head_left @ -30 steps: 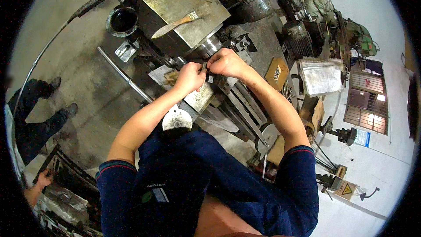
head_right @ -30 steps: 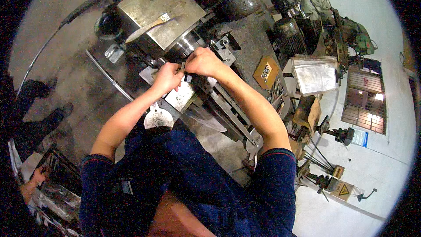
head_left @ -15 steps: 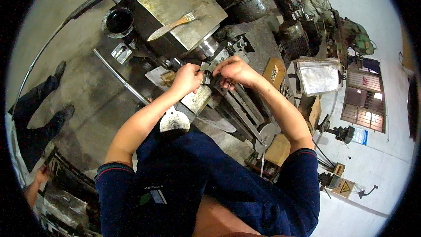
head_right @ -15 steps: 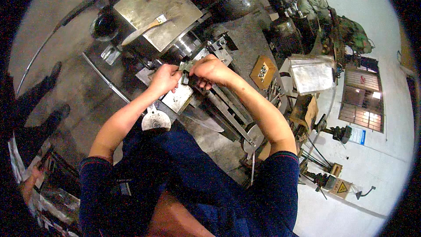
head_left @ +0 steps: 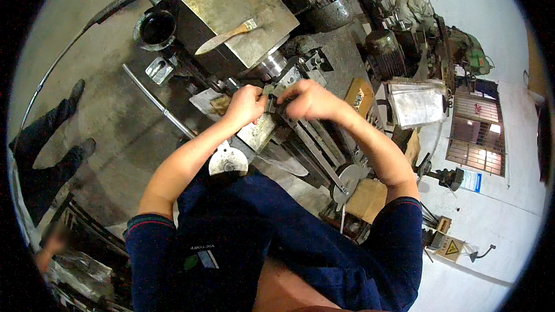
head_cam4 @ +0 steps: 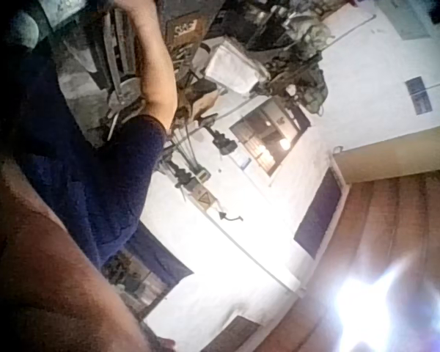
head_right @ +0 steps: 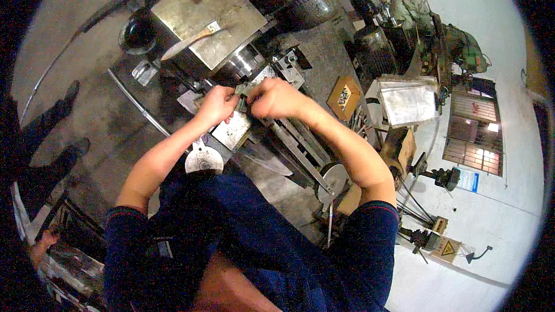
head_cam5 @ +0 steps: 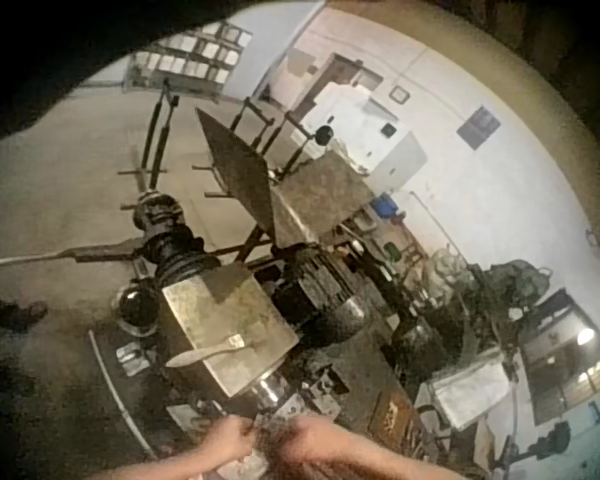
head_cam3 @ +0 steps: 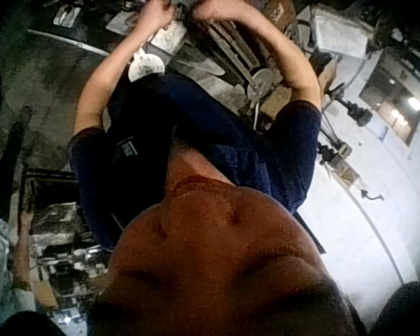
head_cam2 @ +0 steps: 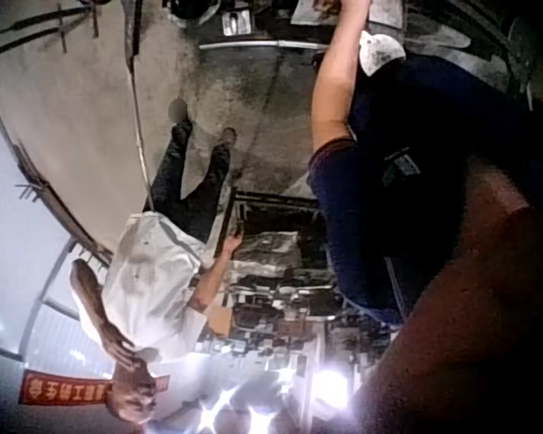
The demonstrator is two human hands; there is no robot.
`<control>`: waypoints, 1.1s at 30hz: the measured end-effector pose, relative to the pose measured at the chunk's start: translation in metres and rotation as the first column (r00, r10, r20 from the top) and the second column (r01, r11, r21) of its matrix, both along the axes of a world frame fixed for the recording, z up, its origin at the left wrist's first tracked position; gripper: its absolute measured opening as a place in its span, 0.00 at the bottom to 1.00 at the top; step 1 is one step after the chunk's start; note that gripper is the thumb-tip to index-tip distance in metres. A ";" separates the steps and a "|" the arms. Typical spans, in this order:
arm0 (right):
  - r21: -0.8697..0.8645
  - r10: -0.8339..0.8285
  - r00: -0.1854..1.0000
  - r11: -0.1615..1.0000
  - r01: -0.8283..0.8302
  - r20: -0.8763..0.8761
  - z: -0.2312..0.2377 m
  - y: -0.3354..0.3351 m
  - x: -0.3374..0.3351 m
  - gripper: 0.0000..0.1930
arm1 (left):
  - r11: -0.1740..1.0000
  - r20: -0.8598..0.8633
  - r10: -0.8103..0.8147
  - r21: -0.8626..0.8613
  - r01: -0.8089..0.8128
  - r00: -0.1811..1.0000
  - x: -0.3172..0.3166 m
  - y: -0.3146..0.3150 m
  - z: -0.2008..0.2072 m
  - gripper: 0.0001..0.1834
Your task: The person operates a lathe to machine a metal part by adjusting the carriage and using a wrench to secure a component.
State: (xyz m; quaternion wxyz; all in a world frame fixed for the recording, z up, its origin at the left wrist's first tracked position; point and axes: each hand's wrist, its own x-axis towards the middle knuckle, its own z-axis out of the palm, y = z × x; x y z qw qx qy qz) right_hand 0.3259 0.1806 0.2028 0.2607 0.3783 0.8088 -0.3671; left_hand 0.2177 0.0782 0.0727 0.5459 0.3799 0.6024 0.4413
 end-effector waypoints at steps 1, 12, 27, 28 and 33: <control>-0.195 -0.310 0.951 0.932 0.307 0.016 0.001 0.002 -0.002 0.14 | 1.000 -0.002 0.002 0.007 -0.002 1.000 0.000 0.000 0.000 0.14; 0.628 0.580 0.800 0.568 -0.532 0.153 0.014 -0.028 -0.002 0.13 | 1.000 -0.065 0.017 -0.009 -0.017 0.998 -0.002 -0.001 0.006 0.13; 0.329 0.688 0.622 0.528 -0.783 0.375 -0.006 -0.034 -0.031 0.22 | 1.000 -0.083 0.012 0.024 -0.010 0.996 -0.004 -0.003 0.012 0.13; 0.299 0.689 0.609 0.531 -0.793 0.392 -0.007 -0.034 -0.032 0.22 | 1.000 -0.094 0.006 0.025 -0.003 0.996 -0.005 -0.003 0.012 0.13; 0.353 0.700 0.614 0.506 -0.787 0.366 -0.013 -0.033 -0.028 0.20 | 0.999 -0.112 -0.035 0.019 0.037 0.993 -0.006 -0.001 0.012 0.12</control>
